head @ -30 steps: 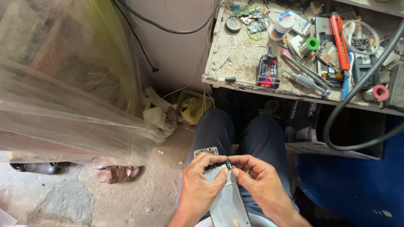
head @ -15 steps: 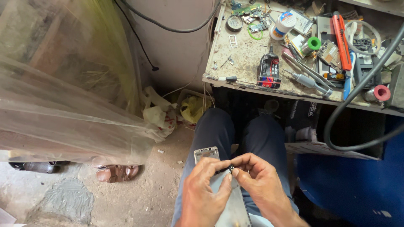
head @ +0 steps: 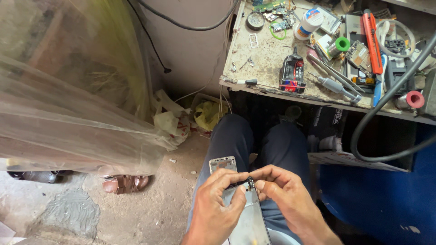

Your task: The person disassembles a small electronic device, removes a battery, and uses a metal prying tool to separate internal components. They then reassemble the device by placing the battery back and closing the casing.

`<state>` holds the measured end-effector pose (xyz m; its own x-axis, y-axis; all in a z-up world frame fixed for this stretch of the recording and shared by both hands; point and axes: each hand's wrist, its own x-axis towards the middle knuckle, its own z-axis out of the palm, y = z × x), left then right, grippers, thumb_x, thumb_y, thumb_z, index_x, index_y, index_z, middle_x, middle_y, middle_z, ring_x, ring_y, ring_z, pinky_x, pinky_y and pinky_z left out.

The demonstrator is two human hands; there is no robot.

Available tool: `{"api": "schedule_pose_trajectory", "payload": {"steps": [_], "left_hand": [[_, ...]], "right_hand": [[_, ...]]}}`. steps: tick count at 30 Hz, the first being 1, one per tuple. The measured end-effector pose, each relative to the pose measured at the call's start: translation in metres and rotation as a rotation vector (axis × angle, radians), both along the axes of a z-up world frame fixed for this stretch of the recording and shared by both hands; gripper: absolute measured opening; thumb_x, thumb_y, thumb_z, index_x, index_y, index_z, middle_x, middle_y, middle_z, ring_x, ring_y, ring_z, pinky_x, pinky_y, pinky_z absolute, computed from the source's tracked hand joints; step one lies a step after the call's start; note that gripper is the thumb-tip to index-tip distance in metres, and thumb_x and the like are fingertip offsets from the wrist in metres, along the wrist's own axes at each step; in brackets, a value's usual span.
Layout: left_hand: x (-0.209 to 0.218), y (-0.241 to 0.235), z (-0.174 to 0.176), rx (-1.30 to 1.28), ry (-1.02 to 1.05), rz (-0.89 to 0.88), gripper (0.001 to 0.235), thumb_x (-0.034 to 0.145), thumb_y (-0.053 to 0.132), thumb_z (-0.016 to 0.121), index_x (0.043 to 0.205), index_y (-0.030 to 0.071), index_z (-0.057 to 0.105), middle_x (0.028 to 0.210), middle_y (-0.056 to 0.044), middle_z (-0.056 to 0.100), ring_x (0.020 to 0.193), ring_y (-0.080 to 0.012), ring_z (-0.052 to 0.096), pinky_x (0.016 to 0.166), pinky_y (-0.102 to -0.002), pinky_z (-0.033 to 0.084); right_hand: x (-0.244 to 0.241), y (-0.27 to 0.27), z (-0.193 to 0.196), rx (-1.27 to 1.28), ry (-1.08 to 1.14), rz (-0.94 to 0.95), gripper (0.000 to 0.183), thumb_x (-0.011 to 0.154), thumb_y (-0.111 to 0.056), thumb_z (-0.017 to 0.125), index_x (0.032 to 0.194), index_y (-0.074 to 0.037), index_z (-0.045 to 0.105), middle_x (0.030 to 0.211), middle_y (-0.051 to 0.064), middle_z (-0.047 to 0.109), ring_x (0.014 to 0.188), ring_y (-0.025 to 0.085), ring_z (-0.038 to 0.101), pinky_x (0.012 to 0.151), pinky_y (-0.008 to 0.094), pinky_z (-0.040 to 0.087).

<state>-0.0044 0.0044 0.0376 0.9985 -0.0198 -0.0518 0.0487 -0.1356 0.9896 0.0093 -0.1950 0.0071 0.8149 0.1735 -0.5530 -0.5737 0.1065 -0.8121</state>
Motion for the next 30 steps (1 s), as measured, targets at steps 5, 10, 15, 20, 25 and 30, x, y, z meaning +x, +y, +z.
{"api": "schedule_pose_trajectory", "payload": {"steps": [5,10,15,20,25,30], "left_hand": [[0.0,0.0,0.0,0.015,0.108,0.01,0.022,0.081,0.004,0.071,0.102,0.004,0.077,0.096,-0.007,0.075,0.089,-0.0181,0.075,0.078,-0.029,0.058],[0.003,0.0,-0.003,0.032,0.051,0.025,0.02,0.08,0.006,0.074,0.099,0.003,0.077,0.094,-0.007,0.076,0.087,-0.0178,0.076,0.078,-0.029,0.058],[0.006,0.0,-0.004,0.04,0.111,0.04,0.02,0.078,0.008,0.075,0.097,0.003,0.078,0.092,-0.007,0.077,0.083,-0.0177,0.077,0.075,-0.028,0.058],[0.006,-0.001,-0.004,0.057,0.127,0.061,0.018,0.08,0.01,0.076,0.096,0.003,0.078,0.092,-0.007,0.077,0.083,-0.0179,0.077,0.076,-0.029,0.058],[0.007,0.0,-0.002,0.085,0.122,0.056,0.019,0.08,0.011,0.076,0.097,0.004,0.078,0.092,-0.006,0.077,0.084,-0.018,0.077,0.075,-0.029,0.058],[0.008,-0.001,0.0,0.102,0.099,0.057,0.019,0.079,0.011,0.076,0.097,0.005,0.078,0.093,-0.006,0.077,0.085,-0.018,0.077,0.075,-0.029,0.058]], "right_hand": [[-0.002,0.0,0.001,0.026,0.005,0.014,0.027,0.088,-0.003,0.069,0.112,0.008,0.072,0.093,0.01,0.075,0.08,0.014,0.07,0.074,0.028,0.058],[-0.004,0.005,0.007,0.036,0.016,0.035,0.031,0.088,-0.001,0.069,0.117,0.007,0.071,0.097,0.009,0.073,0.086,0.013,0.067,0.078,0.028,0.056],[-0.005,0.011,0.016,0.006,0.038,0.032,0.033,0.087,0.0,0.069,0.119,0.006,0.07,0.1,0.009,0.073,0.09,0.013,0.067,0.082,0.028,0.056],[-0.007,0.02,0.012,0.002,0.021,0.009,0.033,0.086,0.0,0.071,0.118,0.005,0.067,0.1,0.008,0.071,0.092,0.012,0.067,0.084,0.027,0.057],[-0.011,0.026,0.006,0.035,0.028,-0.03,0.032,0.087,-0.003,0.072,0.117,0.005,0.065,0.097,0.006,0.069,0.089,0.011,0.066,0.082,0.026,0.055],[-0.013,0.029,-0.001,0.084,0.011,-0.086,0.028,0.09,-0.003,0.07,0.115,0.007,0.065,0.095,0.007,0.07,0.087,0.011,0.066,0.08,0.026,0.055]]}}
